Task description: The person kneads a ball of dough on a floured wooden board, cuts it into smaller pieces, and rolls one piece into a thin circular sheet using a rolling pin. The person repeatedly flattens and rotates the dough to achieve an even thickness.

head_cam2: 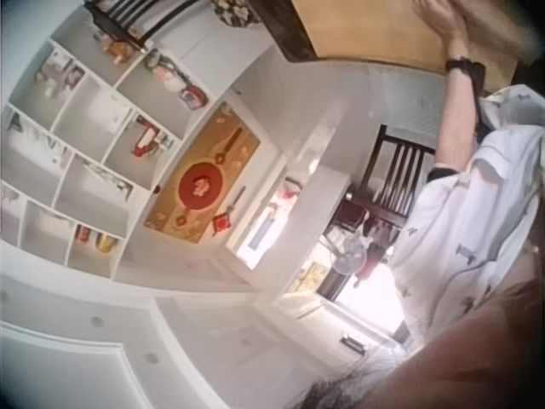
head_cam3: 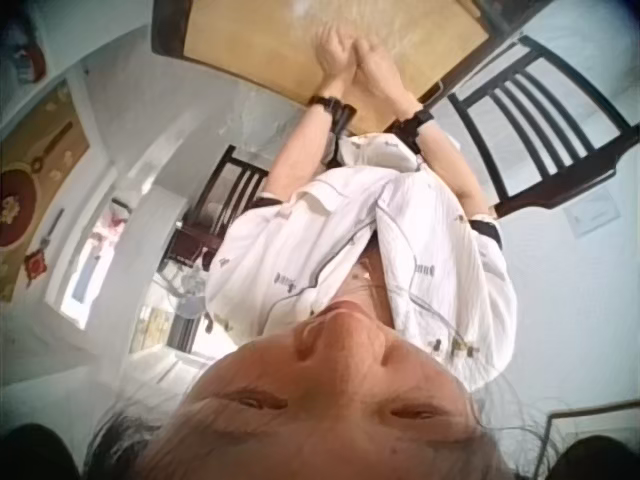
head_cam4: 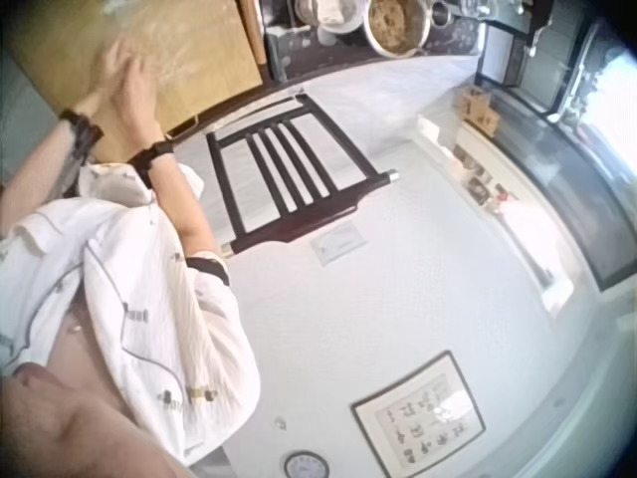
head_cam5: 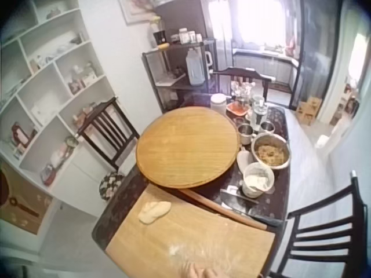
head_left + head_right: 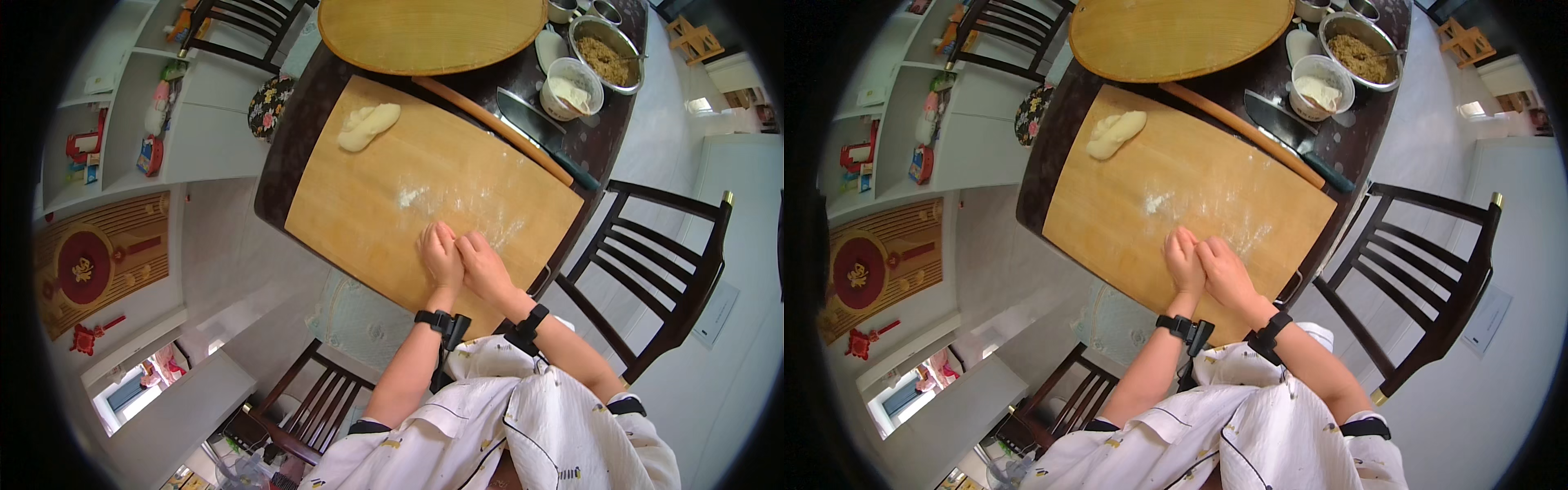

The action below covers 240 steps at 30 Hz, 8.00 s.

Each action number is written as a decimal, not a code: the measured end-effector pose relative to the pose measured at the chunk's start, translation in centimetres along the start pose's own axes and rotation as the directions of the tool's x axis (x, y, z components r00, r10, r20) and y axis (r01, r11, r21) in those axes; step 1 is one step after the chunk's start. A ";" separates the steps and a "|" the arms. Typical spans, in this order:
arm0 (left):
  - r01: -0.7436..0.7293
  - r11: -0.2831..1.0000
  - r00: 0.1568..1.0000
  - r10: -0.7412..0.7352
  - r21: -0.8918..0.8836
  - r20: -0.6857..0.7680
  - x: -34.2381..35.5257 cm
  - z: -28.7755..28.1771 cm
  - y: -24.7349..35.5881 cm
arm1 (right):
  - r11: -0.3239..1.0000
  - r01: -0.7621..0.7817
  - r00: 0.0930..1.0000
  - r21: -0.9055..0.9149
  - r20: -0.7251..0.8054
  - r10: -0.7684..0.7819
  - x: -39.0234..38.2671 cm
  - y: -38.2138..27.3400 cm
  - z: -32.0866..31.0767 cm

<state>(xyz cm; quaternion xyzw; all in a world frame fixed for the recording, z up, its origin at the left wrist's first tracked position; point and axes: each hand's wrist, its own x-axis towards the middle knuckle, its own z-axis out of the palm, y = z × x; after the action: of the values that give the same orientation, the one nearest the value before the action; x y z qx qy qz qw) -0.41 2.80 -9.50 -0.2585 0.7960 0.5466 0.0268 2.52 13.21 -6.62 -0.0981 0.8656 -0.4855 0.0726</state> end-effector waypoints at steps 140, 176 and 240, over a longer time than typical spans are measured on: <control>-0.109 0.954 0.991 0.081 -0.278 -0.109 9.2 -9.3 1.7 | 0.934 -0.057 0.998 -0.352 -0.022 0.053 10.1 0.3 1.5; -0.244 0.903 0.907 0.342 -0.354 0.247 21.7 -6.4 13.5 | 0.210 -0.077 0.904 0.975 -0.020 0.427 30.1 -5.4 -17.6; 0.218 0.964 0.934 -0.161 -0.150 0.320 1.5 -7.4 -3.4 | 0.736 -0.311 0.944 -0.601 -0.288 0.163 22.2 16.7 -26.1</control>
<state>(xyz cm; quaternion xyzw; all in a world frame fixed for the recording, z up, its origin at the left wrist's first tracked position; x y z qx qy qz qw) 1.58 -5.20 -9.89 -0.2483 0.6997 0.6457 0.1783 -26.50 37.99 -8.05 0.0481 0.9865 -0.1563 0.0017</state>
